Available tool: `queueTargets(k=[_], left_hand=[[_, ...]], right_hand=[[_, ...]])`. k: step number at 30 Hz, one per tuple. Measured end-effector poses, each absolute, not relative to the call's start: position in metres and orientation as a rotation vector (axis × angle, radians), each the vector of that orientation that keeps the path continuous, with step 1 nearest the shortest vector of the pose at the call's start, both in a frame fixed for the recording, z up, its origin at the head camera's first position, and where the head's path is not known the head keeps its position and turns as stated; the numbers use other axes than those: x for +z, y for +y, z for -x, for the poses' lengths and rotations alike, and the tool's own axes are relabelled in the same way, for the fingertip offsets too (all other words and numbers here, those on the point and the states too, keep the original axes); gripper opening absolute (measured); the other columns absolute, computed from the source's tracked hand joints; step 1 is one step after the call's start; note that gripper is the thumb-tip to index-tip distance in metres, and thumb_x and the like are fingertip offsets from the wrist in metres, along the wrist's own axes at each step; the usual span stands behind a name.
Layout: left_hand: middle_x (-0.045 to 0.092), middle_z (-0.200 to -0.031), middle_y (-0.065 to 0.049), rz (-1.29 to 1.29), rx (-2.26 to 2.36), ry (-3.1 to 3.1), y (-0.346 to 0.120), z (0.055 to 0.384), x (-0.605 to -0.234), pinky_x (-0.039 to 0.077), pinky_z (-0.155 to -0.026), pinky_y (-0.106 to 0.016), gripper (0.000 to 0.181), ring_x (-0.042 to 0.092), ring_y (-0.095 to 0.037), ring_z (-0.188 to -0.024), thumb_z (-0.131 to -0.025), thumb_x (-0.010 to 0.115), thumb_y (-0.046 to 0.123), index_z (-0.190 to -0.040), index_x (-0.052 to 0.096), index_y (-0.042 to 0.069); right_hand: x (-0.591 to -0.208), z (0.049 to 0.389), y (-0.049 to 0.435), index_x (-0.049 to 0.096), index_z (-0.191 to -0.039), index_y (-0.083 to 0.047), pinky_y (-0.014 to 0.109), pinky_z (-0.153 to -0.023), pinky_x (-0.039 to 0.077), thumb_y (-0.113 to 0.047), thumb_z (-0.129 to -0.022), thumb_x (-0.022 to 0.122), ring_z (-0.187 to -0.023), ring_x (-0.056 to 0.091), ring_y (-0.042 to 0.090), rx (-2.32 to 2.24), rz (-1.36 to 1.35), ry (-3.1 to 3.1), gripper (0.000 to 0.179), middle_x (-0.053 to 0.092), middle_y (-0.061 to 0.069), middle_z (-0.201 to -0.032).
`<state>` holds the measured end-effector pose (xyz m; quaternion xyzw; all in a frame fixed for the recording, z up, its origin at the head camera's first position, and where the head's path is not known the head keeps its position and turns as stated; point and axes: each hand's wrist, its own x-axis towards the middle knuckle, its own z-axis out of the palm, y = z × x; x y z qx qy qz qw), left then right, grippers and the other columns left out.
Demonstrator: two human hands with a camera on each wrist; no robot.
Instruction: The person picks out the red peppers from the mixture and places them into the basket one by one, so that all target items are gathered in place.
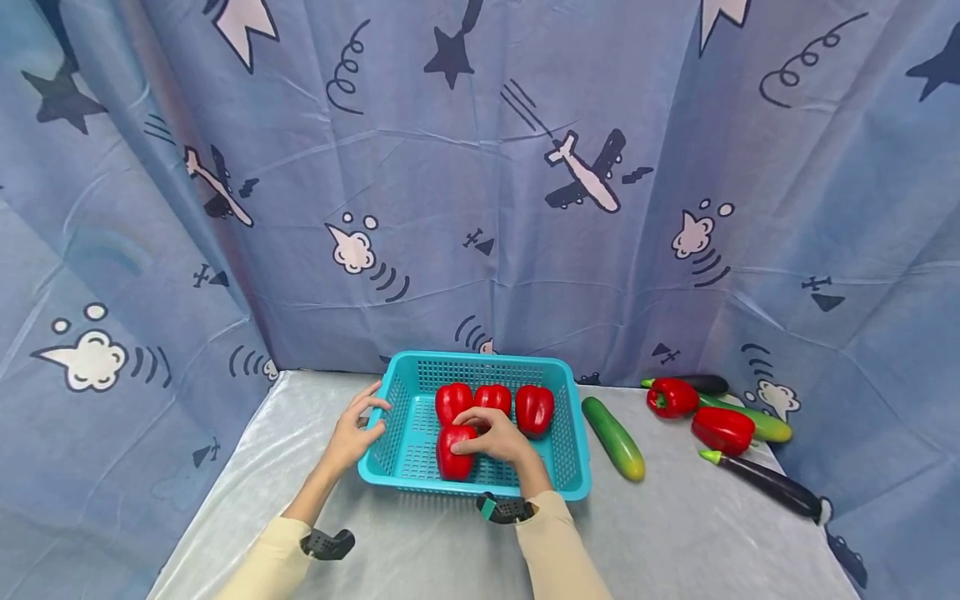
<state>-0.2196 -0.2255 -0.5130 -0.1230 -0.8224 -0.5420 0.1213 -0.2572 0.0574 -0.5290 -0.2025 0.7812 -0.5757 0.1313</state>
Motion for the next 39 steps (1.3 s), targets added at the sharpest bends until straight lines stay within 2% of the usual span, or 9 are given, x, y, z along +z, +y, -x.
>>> queueTargets(k=[8,14,21,24,28,32,39], left_hand=[[0.037,-0.152,-0.033,0.364,-1.553,-2.356,-0.223,0.222,-0.522,0.046,-0.088,-0.065,0.025,0.039,-0.052,-0.134,-0.085,0.059,-0.017,-0.106,0.064,-0.004],[0.035,-0.152,-0.034,0.344,-1.596,-2.381,-0.224,0.221,-0.516,0.045,-0.089,-0.067,0.024,0.037,-0.053,-0.136,-0.086,0.059,-0.017,-0.106,0.065,-0.006],[0.033,-0.158,-0.022,0.334,-1.600,-2.415,-0.237,0.239,-0.548,0.045,-0.093,-0.061,0.023,0.035,-0.044,-0.141,-0.089,0.060,-0.010,-0.112,0.065,-0.004],[0.034,-0.158,-0.023,0.326,-1.582,-2.422,-0.235,0.238,-0.546,0.045,-0.093,-0.061,0.024,0.035,-0.045,-0.141,-0.089,0.060,-0.012,-0.111,0.065,-0.004],[0.034,-0.155,-0.029,0.339,-1.576,-2.403,-0.230,0.231,-0.534,0.045,-0.090,-0.064,0.025,0.036,-0.050,-0.138,-0.088,0.059,-0.016,-0.108,0.065,-0.004],[0.033,-0.153,-0.035,0.350,-1.595,-2.405,-0.226,0.222,-0.516,0.046,-0.089,-0.064,0.024,0.036,-0.054,-0.136,-0.087,0.059,-0.018,-0.107,0.065,-0.006],[0.034,-0.152,-0.035,0.348,-1.592,-2.419,-0.225,0.217,-0.508,0.048,-0.089,-0.060,0.024,0.038,-0.053,-0.135,-0.087,0.059,-0.017,-0.106,0.066,-0.006]], right_hand=[[-0.530,0.257,0.056,0.070,-0.118,-0.002,0.045,-0.079,0.058,-0.008,-0.081,0.085,-0.115,0.053,0.037,-1.637,0.564,2.279,0.040,0.063,0.017,-0.120],[-0.530,0.257,0.054,0.071,-0.115,-0.004,0.042,-0.076,0.058,-0.009,-0.081,0.085,-0.110,0.054,0.033,-1.594,0.534,2.293,0.037,0.064,0.011,-0.115],[-0.530,0.258,0.053,0.070,-0.116,-0.004,0.042,-0.074,0.058,-0.011,-0.082,0.085,-0.108,0.054,0.032,-1.584,0.524,2.274,0.038,0.064,0.010,-0.114],[-0.529,0.257,0.054,0.070,-0.118,-0.004,0.048,-0.076,0.058,-0.012,-0.083,0.085,-0.111,0.054,0.036,-1.599,0.508,2.245,0.039,0.063,0.015,-0.118],[-0.527,0.255,0.056,0.068,-0.121,-0.002,0.057,-0.078,0.056,-0.011,-0.085,0.083,-0.116,0.051,0.046,-1.630,0.520,2.206,0.041,0.061,0.022,-0.124],[-0.525,0.254,0.058,0.065,-0.126,-0.001,0.059,-0.078,0.055,-0.011,-0.085,0.082,-0.120,0.047,0.051,-1.637,0.539,2.178,0.045,0.058,0.025,-0.127],[-0.519,0.253,0.062,0.062,-0.130,-0.002,0.058,-0.081,0.055,-0.016,-0.083,0.084,-0.123,0.046,0.050,-1.613,0.520,2.168,0.054,0.056,0.026,-0.130]])
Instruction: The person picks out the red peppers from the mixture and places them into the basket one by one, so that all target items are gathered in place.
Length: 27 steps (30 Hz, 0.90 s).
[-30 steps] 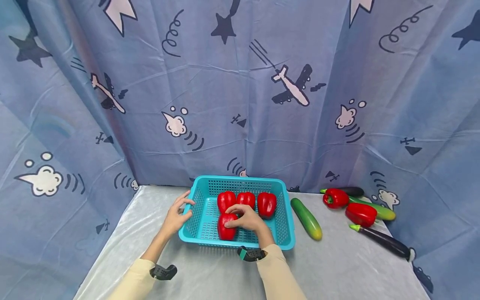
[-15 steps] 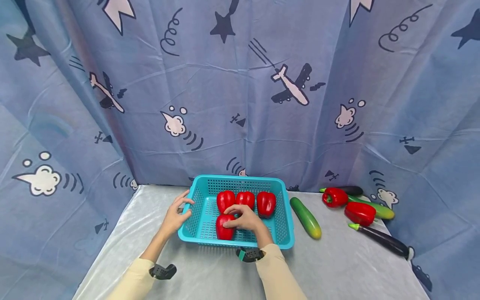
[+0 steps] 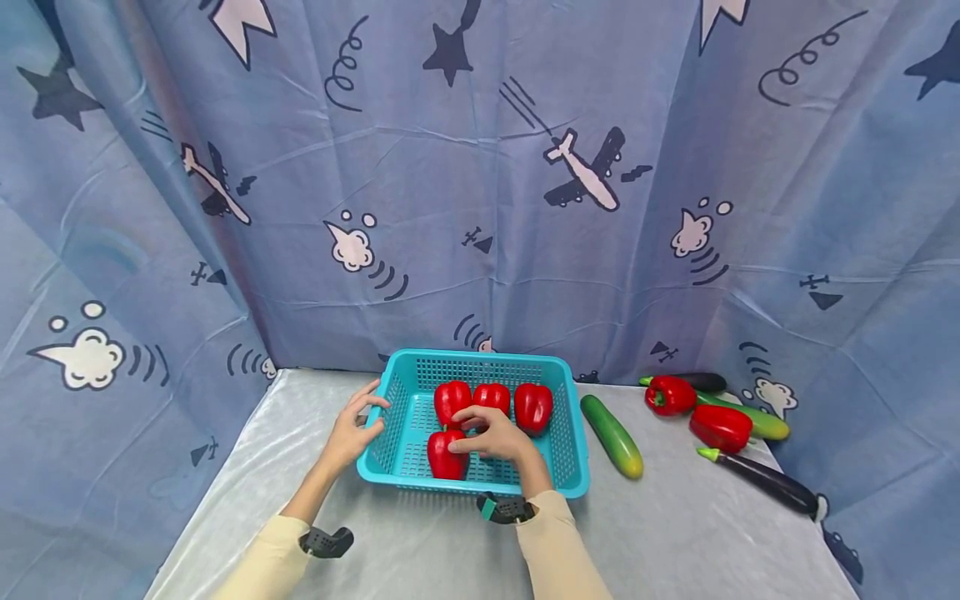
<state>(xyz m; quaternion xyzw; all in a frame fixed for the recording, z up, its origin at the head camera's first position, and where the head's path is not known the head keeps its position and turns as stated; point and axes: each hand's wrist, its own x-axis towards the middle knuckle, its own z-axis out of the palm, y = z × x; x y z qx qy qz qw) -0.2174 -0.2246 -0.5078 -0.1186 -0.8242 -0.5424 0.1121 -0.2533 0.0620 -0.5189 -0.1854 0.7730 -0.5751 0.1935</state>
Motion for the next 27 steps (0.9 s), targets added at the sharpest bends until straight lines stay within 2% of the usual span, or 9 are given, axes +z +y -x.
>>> queueTargets(k=[7,15,22,27], left_hand=[[0.035,-0.152,-0.036,0.359,-1.578,-2.394,-0.224,0.218,-0.509,0.048,-0.087,-0.060,0.023,0.039,-0.054,-0.134,-0.086,0.060,-0.018,-0.106,0.066,-0.006],[0.033,-0.154,-0.033,0.335,-1.590,-2.432,-0.224,0.218,-0.508,0.048,-0.089,-0.059,0.024,0.039,-0.052,-0.135,-0.088,0.059,-0.018,-0.108,0.066,-0.006],[0.033,-0.155,-0.033,0.348,-1.591,-2.382,-0.229,0.230,-0.533,0.046,-0.089,-0.065,0.025,0.036,-0.052,-0.137,-0.087,0.059,-0.018,-0.108,0.065,-0.006],[0.034,-0.157,-0.025,0.332,-1.594,-2.400,-0.235,0.238,-0.547,0.047,-0.091,-0.061,0.025,0.036,-0.047,-0.139,-0.087,0.061,-0.013,-0.109,0.065,-0.001]], right_hand=[[-0.506,0.255,0.071,0.059,-0.134,-0.005,0.058,-0.082,0.055,-0.019,-0.083,0.085,-0.125,0.046,0.049,-1.598,0.504,2.180,0.060,0.055,0.026,-0.132],[-0.485,0.255,0.087,0.056,-0.140,-0.005,0.060,-0.089,0.052,-0.021,-0.085,0.083,-0.129,0.044,0.050,-1.650,0.509,2.120,0.064,0.052,0.025,-0.138],[-0.473,0.255,0.105,0.056,-0.141,-0.008,0.055,-0.089,0.053,-0.021,-0.088,0.081,-0.125,0.051,0.043,-1.697,0.536,2.048,0.061,0.051,0.027,-0.139],[-0.470,0.255,0.118,0.052,-0.144,-0.005,0.050,-0.088,0.054,-0.020,-0.092,0.077,-0.123,0.054,0.038,-1.731,0.554,2.001,0.060,0.050,0.029,-0.140]])
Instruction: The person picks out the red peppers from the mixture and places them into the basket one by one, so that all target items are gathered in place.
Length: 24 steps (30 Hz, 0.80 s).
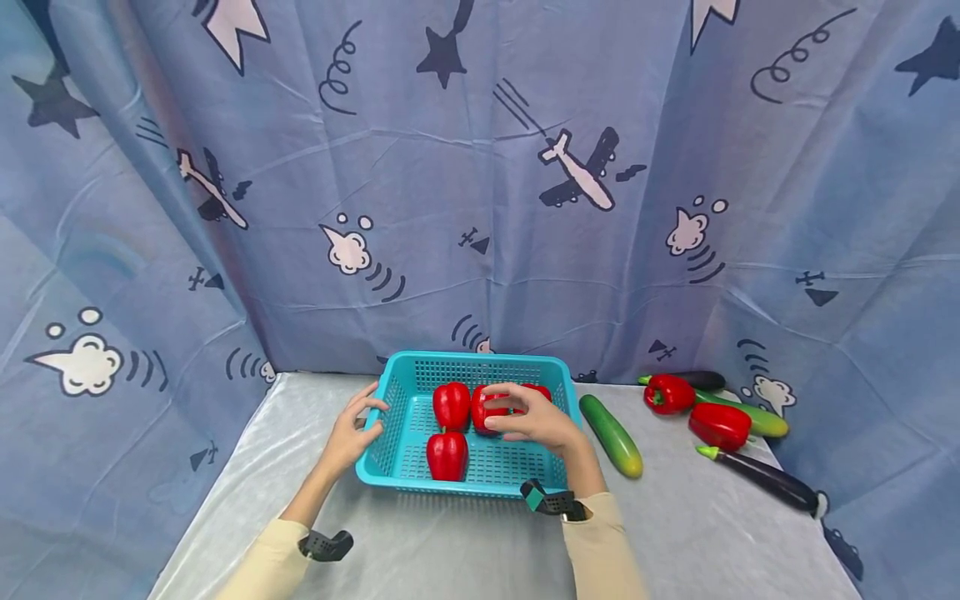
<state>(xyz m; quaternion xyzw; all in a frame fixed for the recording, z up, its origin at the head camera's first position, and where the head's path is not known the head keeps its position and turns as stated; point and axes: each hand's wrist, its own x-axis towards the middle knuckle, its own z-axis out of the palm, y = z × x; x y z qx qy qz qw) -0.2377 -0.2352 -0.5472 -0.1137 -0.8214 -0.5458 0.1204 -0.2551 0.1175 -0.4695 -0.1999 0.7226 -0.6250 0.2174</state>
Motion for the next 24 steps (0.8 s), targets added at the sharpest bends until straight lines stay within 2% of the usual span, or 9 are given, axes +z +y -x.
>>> queueTargets(k=[5,10,16,24], left_hand=[[0.032,-0.158,-0.024,0.330,-1.614,-2.417,-0.236,0.238,-0.547,0.045,-0.092,-0.061,0.025,0.034,-0.045,-0.141,-0.088,0.061,-0.011,-0.111,0.065,-0.005],[0.031,-0.159,-0.025,0.322,-1.615,-2.431,-0.236,0.238,-0.547,0.045,-0.093,-0.061,0.024,0.034,-0.045,-0.142,-0.089,0.060,-0.013,-0.113,0.064,-0.008],[0.032,-0.159,-0.022,0.313,-1.617,-2.433,-0.235,0.238,-0.547,0.044,-0.094,-0.062,0.026,0.033,-0.044,-0.142,-0.088,0.060,-0.014,-0.112,0.064,-0.007],[0.033,-0.159,-0.021,0.323,-1.615,-2.430,-0.237,0.237,-0.547,0.043,-0.094,-0.063,0.024,0.033,-0.044,-0.142,-0.089,0.061,-0.011,-0.112,0.065,-0.005]], right_hand=[[-0.465,0.252,0.129,0.050,-0.146,-0.002,0.056,-0.093,0.050,-0.018,-0.095,0.073,-0.124,0.054,0.037,-1.777,0.550,1.961,0.058,0.048,0.031,-0.142],[-0.464,0.248,0.139,0.050,-0.145,-0.001,0.060,-0.096,0.046,-0.014,-0.097,0.070,-0.130,0.048,0.042,-1.827,0.529,1.929,0.054,0.049,0.028,-0.144],[-0.468,0.244,0.156,0.048,-0.145,0.002,0.055,-0.096,0.048,-0.015,-0.096,0.072,-0.128,0.052,0.039,-1.831,0.497,1.951,0.057,0.052,0.024,-0.143],[-0.466,0.239,0.184,0.049,-0.145,0.001,0.050,-0.092,0.052,-0.020,-0.094,0.075,-0.128,0.052,0.041,-1.807,0.432,2.050,0.061,0.050,0.023,-0.145]])
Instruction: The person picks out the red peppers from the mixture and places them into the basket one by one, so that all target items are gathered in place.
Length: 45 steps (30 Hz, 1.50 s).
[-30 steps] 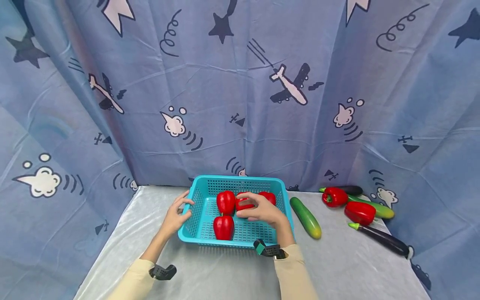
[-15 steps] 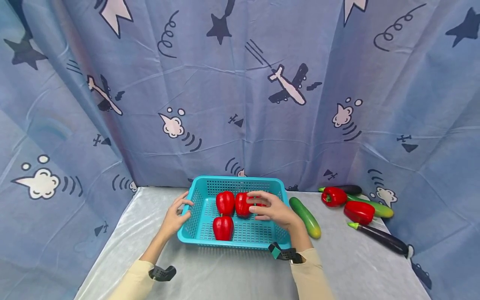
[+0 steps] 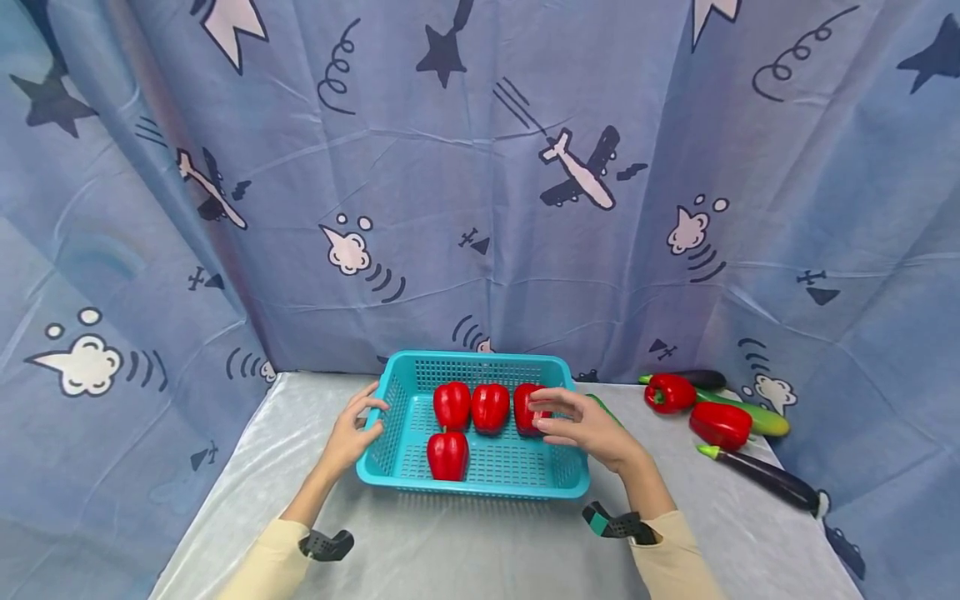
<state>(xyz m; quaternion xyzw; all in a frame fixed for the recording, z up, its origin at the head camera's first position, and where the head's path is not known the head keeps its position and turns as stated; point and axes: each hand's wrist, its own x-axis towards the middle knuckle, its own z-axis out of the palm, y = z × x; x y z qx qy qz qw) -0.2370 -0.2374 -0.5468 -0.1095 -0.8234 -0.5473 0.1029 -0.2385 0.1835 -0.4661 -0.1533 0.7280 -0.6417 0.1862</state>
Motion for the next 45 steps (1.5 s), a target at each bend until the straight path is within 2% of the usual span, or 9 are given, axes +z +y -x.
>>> queueTargets(k=[8,12,21,24,27,30,36,41,45], left_hand=[[0.032,-0.159,-0.021,0.324,-1.632,-2.427,-0.237,0.237,-0.548,0.043,-0.094,-0.063,0.025,0.033,-0.044,-0.142,-0.088,0.060,-0.010,-0.112,0.065,-0.005],[0.031,-0.160,-0.020,0.317,-1.638,-2.427,-0.236,0.238,-0.548,0.043,-0.095,-0.062,0.025,0.032,-0.043,-0.143,-0.089,0.060,-0.010,-0.113,0.064,-0.007],[0.030,-0.159,-0.025,0.328,-1.648,-2.402,-0.236,0.235,-0.553,0.044,-0.093,-0.063,0.024,0.032,-0.044,-0.142,-0.089,0.059,-0.015,-0.112,0.064,-0.007],[0.030,-0.160,-0.024,0.325,-1.651,-2.404,-0.236,0.234,-0.552,0.044,-0.093,-0.062,0.024,0.033,-0.043,-0.142,-0.090,0.060,-0.014,-0.112,0.064,-0.007],[0.030,-0.160,-0.022,0.335,-1.656,-2.406,-0.236,0.235,-0.550,0.044,-0.093,-0.061,0.024,0.033,-0.042,-0.142,-0.090,0.060,-0.013,-0.112,0.064,-0.006],[0.030,-0.160,-0.022,0.354,-1.645,-2.412,-0.236,0.237,-0.549,0.044,-0.094,-0.061,0.024,0.033,-0.042,-0.143,-0.091,0.059,-0.012,-0.112,0.065,-0.005],[0.031,-0.159,-0.022,0.360,-1.623,-2.406,-0.239,0.240,-0.546,0.044,-0.094,-0.062,0.025,0.033,-0.042,-0.143,-0.090,0.060,-0.013,-0.110,0.066,0.001],[0.031,-0.159,-0.023,0.348,-1.642,-2.401,-0.239,0.240,-0.546,0.043,-0.094,-0.063,0.024,0.032,-0.043,-0.143,-0.090,0.062,-0.012,-0.111,0.065,-0.001],[0.031,-0.158,-0.025,0.344,-1.665,-2.389,-0.238,0.238,-0.549,0.042,-0.095,-0.065,0.024,0.032,-0.045,-0.142,-0.089,0.063,-0.011,-0.112,0.064,-0.002]], right_hand=[[-0.471,0.237,0.219,0.040,-0.147,0.009,0.050,-0.096,0.049,-0.012,-0.099,0.068,-0.126,0.054,0.044,-1.973,0.371,1.977,0.059,0.043,0.034,-0.144],[-0.471,0.237,0.237,0.041,-0.145,0.009,0.052,-0.096,0.048,-0.014,-0.100,0.066,-0.125,0.056,0.043,-2.021,0.300,1.994,0.057,0.046,0.033,-0.142],[-0.486,0.226,0.275,0.057,-0.131,0.000,0.042,-0.094,0.052,-0.016,-0.102,0.063,-0.115,0.064,0.032,-2.103,0.152,2.048,0.033,0.065,0.009,-0.123],[-0.493,0.220,0.288,0.057,-0.131,-0.002,0.040,-0.093,0.052,-0.018,-0.102,0.063,-0.116,0.064,0.032,-2.077,0.102,2.074,0.033,0.065,0.007,-0.123],[-0.496,0.215,0.302,0.058,-0.132,-0.003,0.044,-0.095,0.051,-0.020,-0.102,0.063,-0.117,0.063,0.031,-2.051,0.058,2.091,0.034,0.065,0.005,-0.124],[-0.496,0.214,0.315,0.059,-0.131,-0.007,0.044,-0.095,0.051,-0.020,-0.103,0.061,-0.115,0.065,0.024,-2.048,0.055,2.100,0.031,0.065,0.001,-0.123],[-0.493,0.223,0.336,0.059,-0.133,-0.005,0.032,-0.090,0.053,-0.014,-0.105,0.058,-0.109,0.067,0.012,-2.187,0.121,2.029,0.030,0.066,-0.002,-0.122],[-0.493,0.233,0.349,0.063,-0.132,-0.008,0.027,-0.086,0.054,-0.014,-0.101,0.065,-0.106,0.067,0.007,-2.234,0.045,2.100,0.032,0.064,-0.003,-0.124],[-0.493,0.239,0.366,0.064,-0.131,-0.011,0.025,-0.085,0.053,-0.020,-0.098,0.070,-0.105,0.063,0.000,-2.134,0.006,2.278,0.034,0.060,-0.008,-0.123]])
